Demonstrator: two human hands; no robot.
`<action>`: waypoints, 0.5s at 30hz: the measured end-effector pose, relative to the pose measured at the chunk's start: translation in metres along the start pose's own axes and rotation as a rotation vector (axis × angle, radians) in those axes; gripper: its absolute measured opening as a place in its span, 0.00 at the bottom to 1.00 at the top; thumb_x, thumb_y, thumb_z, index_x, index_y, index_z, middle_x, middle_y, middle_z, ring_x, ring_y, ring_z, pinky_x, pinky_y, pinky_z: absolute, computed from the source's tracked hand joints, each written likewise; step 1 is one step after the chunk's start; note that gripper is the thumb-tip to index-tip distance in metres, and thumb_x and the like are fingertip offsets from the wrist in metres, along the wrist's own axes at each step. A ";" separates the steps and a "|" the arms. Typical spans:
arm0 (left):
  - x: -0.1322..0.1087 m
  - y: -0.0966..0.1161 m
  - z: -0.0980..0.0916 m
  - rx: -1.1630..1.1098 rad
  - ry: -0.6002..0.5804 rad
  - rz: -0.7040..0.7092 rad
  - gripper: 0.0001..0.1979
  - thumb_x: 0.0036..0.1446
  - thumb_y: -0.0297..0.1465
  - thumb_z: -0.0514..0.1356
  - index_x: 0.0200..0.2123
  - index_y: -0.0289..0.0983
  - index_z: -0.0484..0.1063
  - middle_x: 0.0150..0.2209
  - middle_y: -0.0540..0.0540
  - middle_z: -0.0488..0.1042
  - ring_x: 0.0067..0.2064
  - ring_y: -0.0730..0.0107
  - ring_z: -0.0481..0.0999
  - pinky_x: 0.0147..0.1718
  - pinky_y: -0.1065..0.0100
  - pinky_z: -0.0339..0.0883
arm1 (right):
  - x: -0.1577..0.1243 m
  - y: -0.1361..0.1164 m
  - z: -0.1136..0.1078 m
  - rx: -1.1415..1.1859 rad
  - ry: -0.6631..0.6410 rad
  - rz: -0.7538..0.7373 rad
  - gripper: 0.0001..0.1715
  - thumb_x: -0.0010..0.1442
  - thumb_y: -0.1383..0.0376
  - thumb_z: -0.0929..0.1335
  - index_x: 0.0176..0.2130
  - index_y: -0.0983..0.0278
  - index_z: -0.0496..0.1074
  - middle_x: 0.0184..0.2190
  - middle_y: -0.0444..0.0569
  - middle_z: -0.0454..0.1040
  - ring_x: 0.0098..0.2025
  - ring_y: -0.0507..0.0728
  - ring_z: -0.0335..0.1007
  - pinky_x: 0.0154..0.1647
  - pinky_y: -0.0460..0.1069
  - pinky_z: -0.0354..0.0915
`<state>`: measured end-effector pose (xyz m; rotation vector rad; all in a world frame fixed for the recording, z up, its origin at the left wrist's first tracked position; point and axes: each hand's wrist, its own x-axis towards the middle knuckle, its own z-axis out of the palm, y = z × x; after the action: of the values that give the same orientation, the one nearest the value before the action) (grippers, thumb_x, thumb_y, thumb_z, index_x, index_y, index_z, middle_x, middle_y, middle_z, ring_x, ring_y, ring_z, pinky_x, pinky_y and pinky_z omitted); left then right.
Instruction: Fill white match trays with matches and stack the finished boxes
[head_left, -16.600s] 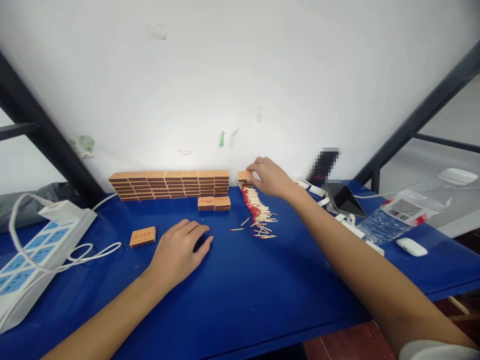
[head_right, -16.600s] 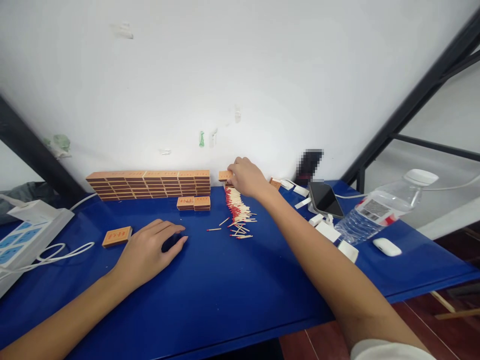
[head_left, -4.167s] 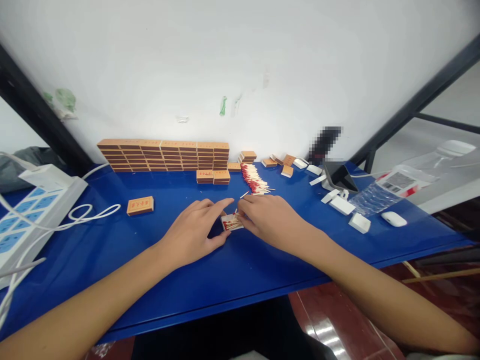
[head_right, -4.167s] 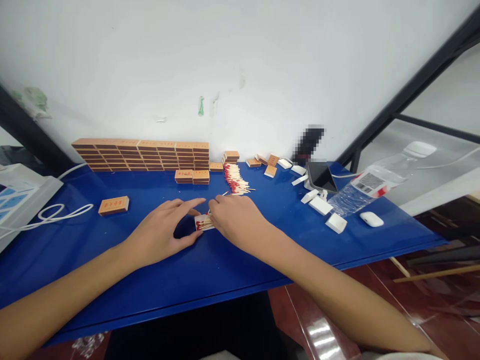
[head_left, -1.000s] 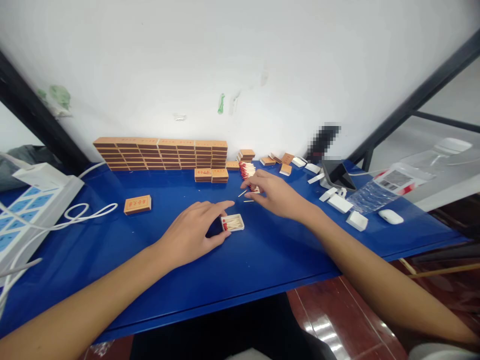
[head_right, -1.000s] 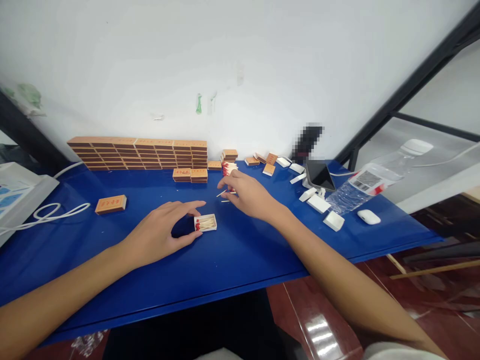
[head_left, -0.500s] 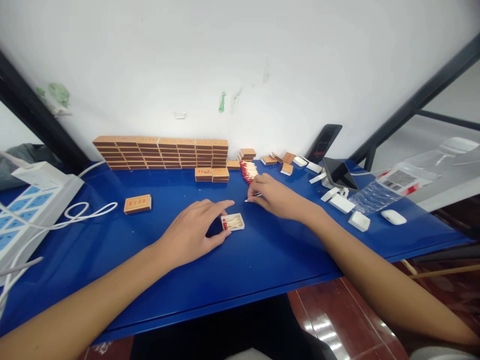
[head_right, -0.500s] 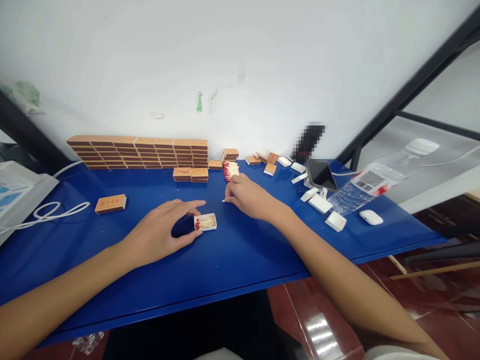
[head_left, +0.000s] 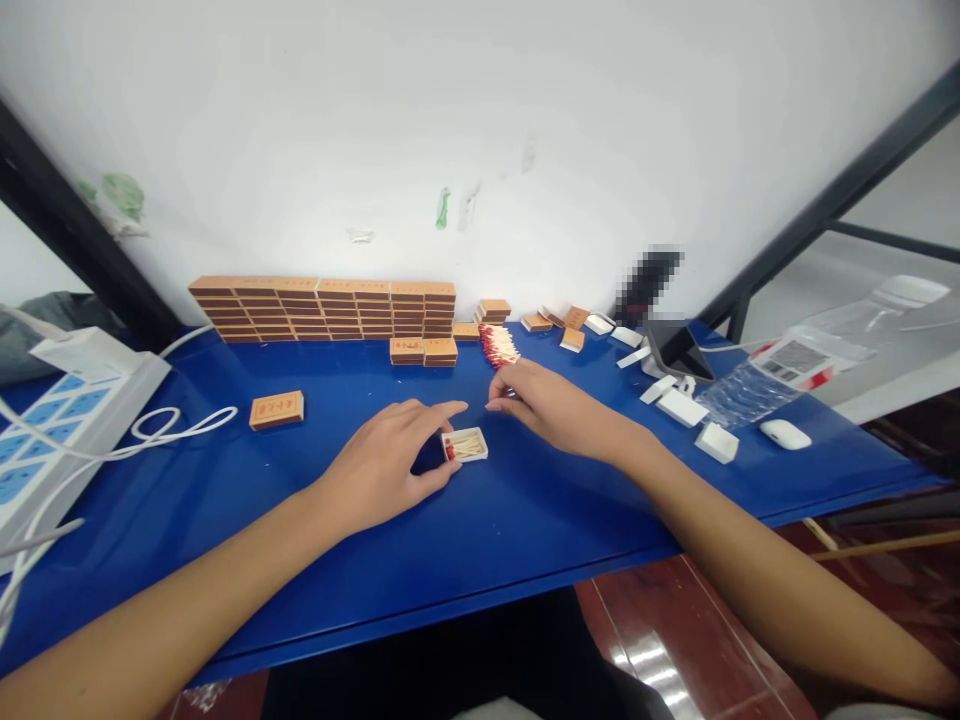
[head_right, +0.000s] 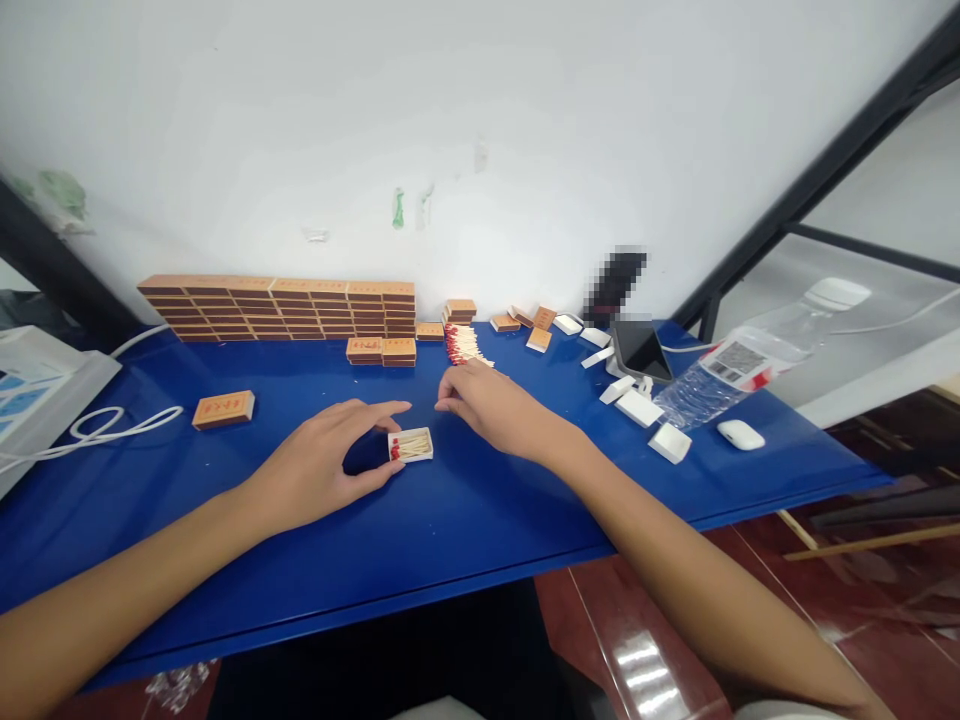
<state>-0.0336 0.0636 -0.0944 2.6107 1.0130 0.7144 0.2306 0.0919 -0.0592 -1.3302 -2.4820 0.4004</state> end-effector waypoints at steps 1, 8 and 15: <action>0.000 0.000 0.000 0.001 0.003 0.001 0.28 0.67 0.35 0.64 0.68 0.44 0.63 0.51 0.48 0.81 0.50 0.57 0.78 0.55 0.51 0.71 | -0.002 -0.004 0.000 0.008 0.003 -0.005 0.07 0.74 0.64 0.65 0.43 0.63 0.72 0.43 0.53 0.76 0.45 0.60 0.70 0.47 0.54 0.65; 0.000 0.000 0.000 0.010 0.014 0.007 0.28 0.68 0.36 0.64 0.67 0.43 0.63 0.50 0.47 0.81 0.51 0.57 0.79 0.54 0.51 0.72 | -0.008 -0.027 0.001 -0.107 -0.006 -0.213 0.16 0.76 0.68 0.61 0.50 0.64 0.76 0.42 0.56 0.76 0.45 0.61 0.69 0.45 0.55 0.65; -0.001 0.000 0.000 -0.018 0.044 -0.014 0.31 0.66 0.35 0.66 0.68 0.44 0.61 0.51 0.48 0.82 0.51 0.57 0.80 0.55 0.52 0.72 | -0.011 -0.039 0.020 0.292 0.283 0.018 0.06 0.70 0.65 0.70 0.41 0.61 0.79 0.35 0.46 0.80 0.35 0.54 0.70 0.39 0.51 0.65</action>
<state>-0.0344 0.0631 -0.0948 2.5806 1.0321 0.7770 0.1997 0.0597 -0.0646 -1.1988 -2.0898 0.5168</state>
